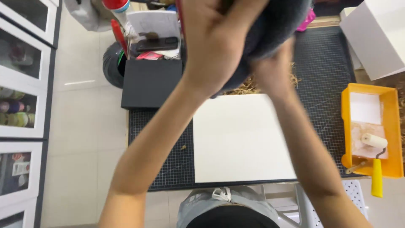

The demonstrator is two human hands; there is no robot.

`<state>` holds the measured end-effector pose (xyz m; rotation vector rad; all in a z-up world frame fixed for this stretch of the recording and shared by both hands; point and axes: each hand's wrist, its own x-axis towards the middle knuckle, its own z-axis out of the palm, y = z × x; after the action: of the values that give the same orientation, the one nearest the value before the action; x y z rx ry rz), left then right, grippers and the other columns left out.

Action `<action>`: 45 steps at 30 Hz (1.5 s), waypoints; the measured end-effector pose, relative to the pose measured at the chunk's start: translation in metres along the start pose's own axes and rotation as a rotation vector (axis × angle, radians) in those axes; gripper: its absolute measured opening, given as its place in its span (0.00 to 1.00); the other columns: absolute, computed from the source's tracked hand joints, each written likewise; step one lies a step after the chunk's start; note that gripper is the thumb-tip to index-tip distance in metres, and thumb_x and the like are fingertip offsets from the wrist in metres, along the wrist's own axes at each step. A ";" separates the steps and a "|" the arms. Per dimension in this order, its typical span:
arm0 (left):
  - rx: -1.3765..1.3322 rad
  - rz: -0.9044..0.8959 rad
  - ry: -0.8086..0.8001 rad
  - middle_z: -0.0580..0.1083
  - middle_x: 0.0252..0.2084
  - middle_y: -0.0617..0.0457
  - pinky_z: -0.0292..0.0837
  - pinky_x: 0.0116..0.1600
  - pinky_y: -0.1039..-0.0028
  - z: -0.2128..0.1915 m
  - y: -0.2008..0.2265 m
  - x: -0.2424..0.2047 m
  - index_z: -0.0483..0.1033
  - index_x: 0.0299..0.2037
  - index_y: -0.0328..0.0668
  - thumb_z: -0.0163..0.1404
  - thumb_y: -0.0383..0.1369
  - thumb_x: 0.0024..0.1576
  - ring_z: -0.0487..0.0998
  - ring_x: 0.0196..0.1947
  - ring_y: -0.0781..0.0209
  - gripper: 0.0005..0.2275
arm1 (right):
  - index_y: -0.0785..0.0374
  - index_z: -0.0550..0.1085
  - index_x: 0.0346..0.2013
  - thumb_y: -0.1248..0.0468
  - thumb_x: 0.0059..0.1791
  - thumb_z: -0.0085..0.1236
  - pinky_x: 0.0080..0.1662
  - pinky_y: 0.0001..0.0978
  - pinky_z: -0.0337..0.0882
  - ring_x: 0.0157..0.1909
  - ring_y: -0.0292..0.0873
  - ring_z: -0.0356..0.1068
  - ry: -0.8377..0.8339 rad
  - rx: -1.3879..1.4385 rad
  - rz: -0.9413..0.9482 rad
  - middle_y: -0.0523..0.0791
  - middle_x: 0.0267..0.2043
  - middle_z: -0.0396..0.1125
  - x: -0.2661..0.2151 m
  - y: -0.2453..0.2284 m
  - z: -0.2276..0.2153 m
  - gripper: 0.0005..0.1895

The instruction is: Applying adhesive and a white covering sheet to a box surface using a roller and scraper

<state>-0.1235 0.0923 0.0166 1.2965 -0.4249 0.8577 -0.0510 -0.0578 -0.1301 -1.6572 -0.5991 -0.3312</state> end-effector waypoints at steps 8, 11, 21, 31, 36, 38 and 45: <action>0.547 -0.558 -0.514 0.63 0.63 0.28 0.61 0.60 0.37 -0.094 -0.038 -0.105 0.70 0.60 0.33 0.44 0.33 0.63 0.64 0.61 0.21 0.17 | 0.58 0.65 0.60 0.64 0.38 0.81 0.51 0.52 0.75 0.55 0.59 0.73 0.408 -0.096 0.457 0.58 0.55 0.67 0.051 0.262 -0.367 0.42; 0.716 -0.996 -0.426 0.65 0.62 0.30 0.63 0.62 0.41 -0.127 -0.045 -0.164 0.70 0.59 0.30 0.47 0.28 0.61 0.68 0.61 0.26 0.17 | 0.54 0.67 0.60 0.62 0.36 0.85 0.45 0.55 0.79 0.52 0.62 0.77 0.552 -0.129 0.643 0.58 0.53 0.69 0.049 0.335 -0.381 0.43; 1.211 -0.675 -0.805 0.52 0.74 0.39 0.45 0.69 0.43 -0.087 -0.082 -0.298 0.67 0.65 0.46 0.44 0.36 0.63 0.49 0.74 0.40 0.19 | 0.67 0.79 0.45 0.58 0.53 0.70 0.40 0.48 0.70 0.42 0.64 0.72 -0.166 -0.798 0.419 0.58 0.38 0.71 -0.104 0.208 -0.277 0.16; 0.887 -0.438 -1.252 0.41 0.75 0.30 0.40 0.66 0.32 0.067 -0.117 -0.360 0.53 0.72 0.43 0.43 0.49 0.61 0.39 0.74 0.29 0.31 | 0.63 0.67 0.55 0.47 0.39 0.69 0.50 0.51 0.70 0.47 0.62 0.71 -0.332 -0.882 0.711 0.55 0.45 0.66 -0.348 0.188 -0.268 0.37; 0.863 -0.374 -1.308 0.40 0.76 0.31 0.35 0.67 0.33 0.103 -0.114 -0.389 0.49 0.74 0.42 0.44 0.51 0.60 0.37 0.75 0.31 0.35 | 0.66 0.75 0.40 0.56 0.47 0.69 0.40 0.42 0.72 0.39 0.50 0.75 0.028 -0.345 1.008 0.53 0.34 0.74 -0.323 0.119 -0.235 0.18; 0.964 -0.182 -1.112 0.52 0.74 0.33 0.42 0.68 0.37 0.105 -0.115 -0.399 0.58 0.70 0.42 0.42 0.47 0.62 0.50 0.74 0.33 0.28 | 0.67 0.67 0.39 0.63 0.54 0.53 0.15 0.30 0.65 0.18 0.46 0.68 0.371 0.358 1.094 0.56 0.29 0.71 -0.315 0.083 -0.219 0.09; 0.863 -0.027 -1.052 0.68 0.64 0.45 0.52 0.66 0.34 0.114 -0.102 -0.400 0.74 0.58 0.47 0.42 0.28 0.66 0.66 0.66 0.37 0.13 | 0.63 0.62 0.55 0.63 0.50 0.55 0.32 0.34 0.79 0.36 0.43 0.69 0.281 0.535 1.068 0.49 0.35 0.65 -0.338 0.071 -0.220 0.21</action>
<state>-0.2785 -0.1434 -0.3051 2.5362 -0.8969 0.2313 -0.2633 -0.3457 -0.3299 -1.1701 0.4169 0.3545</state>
